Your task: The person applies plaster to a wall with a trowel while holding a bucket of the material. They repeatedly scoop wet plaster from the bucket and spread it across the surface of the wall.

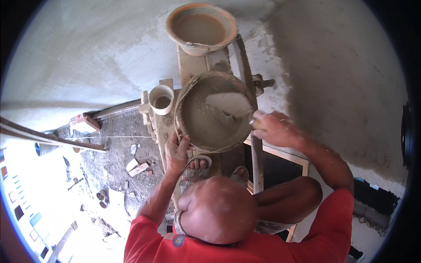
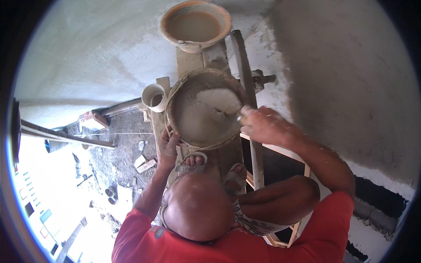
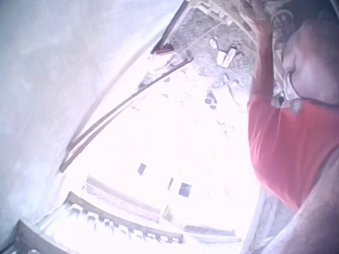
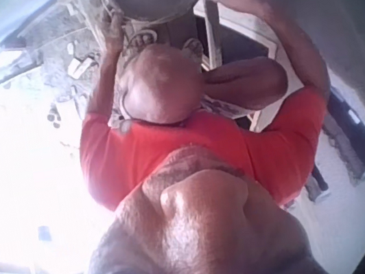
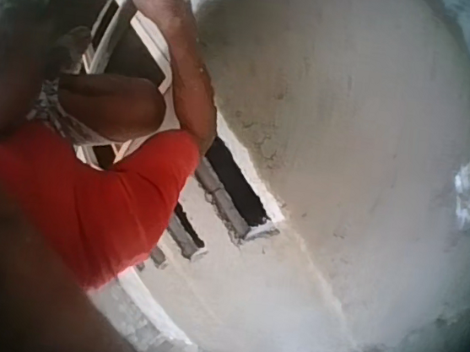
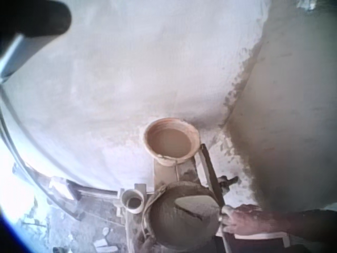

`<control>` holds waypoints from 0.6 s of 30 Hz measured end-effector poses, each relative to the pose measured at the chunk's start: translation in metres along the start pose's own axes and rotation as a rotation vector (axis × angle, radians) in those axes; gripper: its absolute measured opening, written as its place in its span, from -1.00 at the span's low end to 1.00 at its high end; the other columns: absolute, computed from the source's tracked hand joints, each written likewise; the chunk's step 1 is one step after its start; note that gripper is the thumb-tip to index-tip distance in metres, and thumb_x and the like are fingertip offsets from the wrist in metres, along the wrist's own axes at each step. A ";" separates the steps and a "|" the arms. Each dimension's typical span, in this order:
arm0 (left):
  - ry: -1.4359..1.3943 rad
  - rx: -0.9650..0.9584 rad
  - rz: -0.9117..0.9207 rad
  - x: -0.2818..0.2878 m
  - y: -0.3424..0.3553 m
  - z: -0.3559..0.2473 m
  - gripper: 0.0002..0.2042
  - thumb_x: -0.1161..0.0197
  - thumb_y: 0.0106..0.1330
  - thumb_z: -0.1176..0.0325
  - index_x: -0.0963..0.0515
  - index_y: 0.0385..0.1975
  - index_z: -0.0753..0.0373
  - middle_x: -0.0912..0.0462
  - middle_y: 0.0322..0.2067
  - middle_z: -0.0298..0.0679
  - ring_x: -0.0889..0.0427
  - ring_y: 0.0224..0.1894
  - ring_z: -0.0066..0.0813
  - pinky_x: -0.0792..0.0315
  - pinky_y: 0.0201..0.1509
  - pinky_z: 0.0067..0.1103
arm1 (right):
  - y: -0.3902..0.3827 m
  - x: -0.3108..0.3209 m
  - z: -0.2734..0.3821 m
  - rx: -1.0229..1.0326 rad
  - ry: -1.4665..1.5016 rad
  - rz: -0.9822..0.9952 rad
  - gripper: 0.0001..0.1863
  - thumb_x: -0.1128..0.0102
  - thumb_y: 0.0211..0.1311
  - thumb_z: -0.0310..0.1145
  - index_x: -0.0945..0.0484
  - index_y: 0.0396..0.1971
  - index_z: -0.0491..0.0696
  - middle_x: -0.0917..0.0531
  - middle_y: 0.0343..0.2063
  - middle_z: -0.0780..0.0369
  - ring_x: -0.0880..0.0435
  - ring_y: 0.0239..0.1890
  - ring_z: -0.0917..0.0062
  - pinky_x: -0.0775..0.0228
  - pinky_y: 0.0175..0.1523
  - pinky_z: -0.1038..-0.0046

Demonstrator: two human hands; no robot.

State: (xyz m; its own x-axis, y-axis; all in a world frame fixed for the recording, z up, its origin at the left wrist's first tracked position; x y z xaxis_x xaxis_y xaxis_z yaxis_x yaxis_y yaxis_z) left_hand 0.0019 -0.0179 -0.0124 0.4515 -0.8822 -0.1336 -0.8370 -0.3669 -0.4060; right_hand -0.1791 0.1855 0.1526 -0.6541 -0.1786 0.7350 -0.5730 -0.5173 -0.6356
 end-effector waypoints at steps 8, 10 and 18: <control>-0.041 -0.025 -0.002 -0.003 -0.001 -0.004 -0.69 -0.11 0.43 0.34 -0.50 0.07 0.36 -0.66 -0.33 -0.34 -0.57 -0.39 -0.68 -0.45 -0.27 -0.64 | -0.019 0.049 -0.023 -0.088 -0.515 -0.191 -0.55 -0.16 0.31 -0.23 -0.46 0.17 -0.04 -0.59 -0.06 0.06 -0.54 0.08 0.12 -0.38 0.16 0.09; -0.078 -0.037 -0.042 -0.004 -0.001 -0.005 -0.78 -0.11 0.43 0.36 -0.55 -0.10 0.38 -0.64 -0.43 -0.32 -0.57 -0.44 -0.63 -0.47 -0.34 -0.62 | -0.016 0.048 -0.018 -0.155 -0.481 -0.159 -0.59 -0.12 0.34 -0.24 -0.48 0.14 -0.02 -0.59 -0.10 0.07 -0.54 0.06 0.13 -0.39 0.16 0.08; -0.072 -0.065 -0.007 -0.007 0.002 -0.007 -0.78 -0.11 0.43 0.36 -0.55 -0.09 0.38 -0.64 -0.42 -0.32 -0.58 -0.44 -0.62 -0.47 -0.32 -0.62 | 0.041 -0.050 0.003 0.095 -0.044 0.070 -0.63 -0.16 0.29 -0.15 -0.58 -0.17 -0.19 -0.70 -0.34 0.00 -0.69 -0.20 0.00 -0.51 -0.04 0.14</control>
State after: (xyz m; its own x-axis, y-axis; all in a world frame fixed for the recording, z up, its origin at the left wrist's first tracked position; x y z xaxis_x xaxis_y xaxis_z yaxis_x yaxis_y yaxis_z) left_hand -0.0048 -0.0145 -0.0061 0.4765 -0.8570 -0.1960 -0.8508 -0.3935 -0.3482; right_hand -0.1687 0.1707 0.0904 -0.6672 -0.2525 0.7008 -0.4762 -0.5788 -0.6620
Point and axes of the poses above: each hand's wrist, its own y-axis towards the middle knuckle, its own x-axis out of the back of the hand, z = x × y, the point moved 5 cm from there along y, towards the middle knuckle
